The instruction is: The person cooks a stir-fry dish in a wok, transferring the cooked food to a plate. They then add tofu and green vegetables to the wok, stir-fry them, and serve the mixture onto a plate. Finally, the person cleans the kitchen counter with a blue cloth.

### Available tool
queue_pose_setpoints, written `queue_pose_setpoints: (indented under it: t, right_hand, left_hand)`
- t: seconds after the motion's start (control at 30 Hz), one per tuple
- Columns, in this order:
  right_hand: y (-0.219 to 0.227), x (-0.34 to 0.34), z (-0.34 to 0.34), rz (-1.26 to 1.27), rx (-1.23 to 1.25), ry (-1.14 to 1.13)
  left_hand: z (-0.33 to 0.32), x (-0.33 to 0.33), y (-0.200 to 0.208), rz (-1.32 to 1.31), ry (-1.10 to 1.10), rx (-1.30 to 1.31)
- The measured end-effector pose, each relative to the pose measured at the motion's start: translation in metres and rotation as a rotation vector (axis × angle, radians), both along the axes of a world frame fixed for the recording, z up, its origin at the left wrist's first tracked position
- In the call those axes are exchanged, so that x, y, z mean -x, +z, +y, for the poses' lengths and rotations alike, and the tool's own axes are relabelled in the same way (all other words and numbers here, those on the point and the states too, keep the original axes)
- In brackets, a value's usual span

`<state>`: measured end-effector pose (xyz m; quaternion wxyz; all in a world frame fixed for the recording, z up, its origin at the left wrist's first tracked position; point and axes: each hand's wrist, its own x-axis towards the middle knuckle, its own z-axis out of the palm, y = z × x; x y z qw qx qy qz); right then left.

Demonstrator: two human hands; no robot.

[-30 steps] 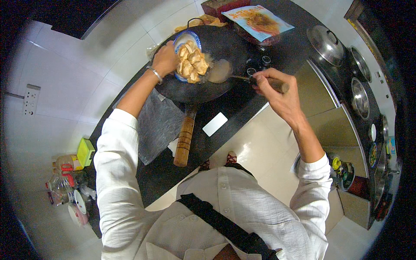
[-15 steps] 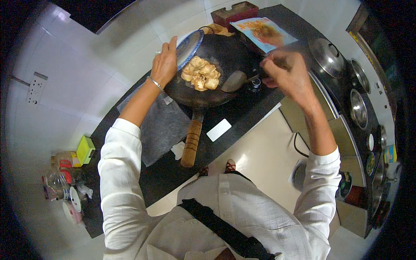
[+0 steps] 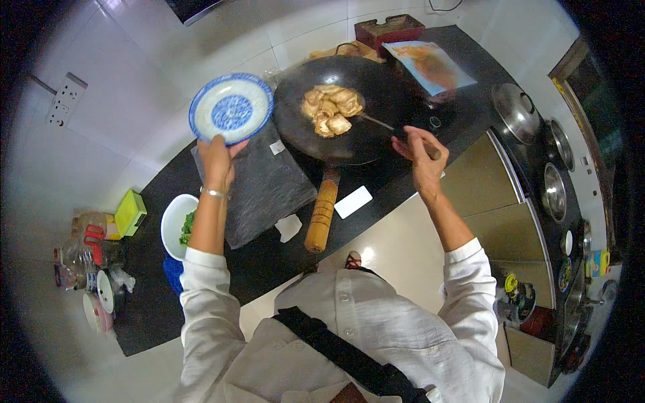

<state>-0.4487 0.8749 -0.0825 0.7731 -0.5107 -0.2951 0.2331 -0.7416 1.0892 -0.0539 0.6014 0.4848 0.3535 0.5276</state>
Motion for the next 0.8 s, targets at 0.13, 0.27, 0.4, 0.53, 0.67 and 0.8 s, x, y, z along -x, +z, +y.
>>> queue_pose_setpoints:
  t: [0.13, 0.27, 0.4, 0.53, 0.67, 0.8]
  right_hand:
    - [0.013, -0.005, -0.002, -0.211, 0.08, -0.052]
    - [0.032, 0.005, -0.002, -0.349, 0.082, -0.064]
    - [0.047, 0.001, -0.015, -0.565, 0.146, -0.027]
    - [0.086, -0.006, -0.027, -0.419, 0.291, 0.006]
    - [0.127, -0.021, -0.042, -0.374, 0.454, 0.001]
    - [0.144, -0.02, -0.036, -0.329, 0.564, 0.035]
  left_hand:
    - [-0.011, 0.042, -0.05, -0.059, 0.099, 0.163]
    - [-0.028, 0.064, -0.109, -0.108, 0.111, 0.315]
    - [-0.055, 0.08, -0.15, -0.059, 0.011, 0.337]
    - [-0.081, 0.114, -0.188, 0.697, -0.047, -0.334]
    - [-0.121, 0.13, -0.155, 0.437, -0.159, 0.028]
    - [-0.138, 0.191, -0.172, 0.422, -0.308, 0.119]
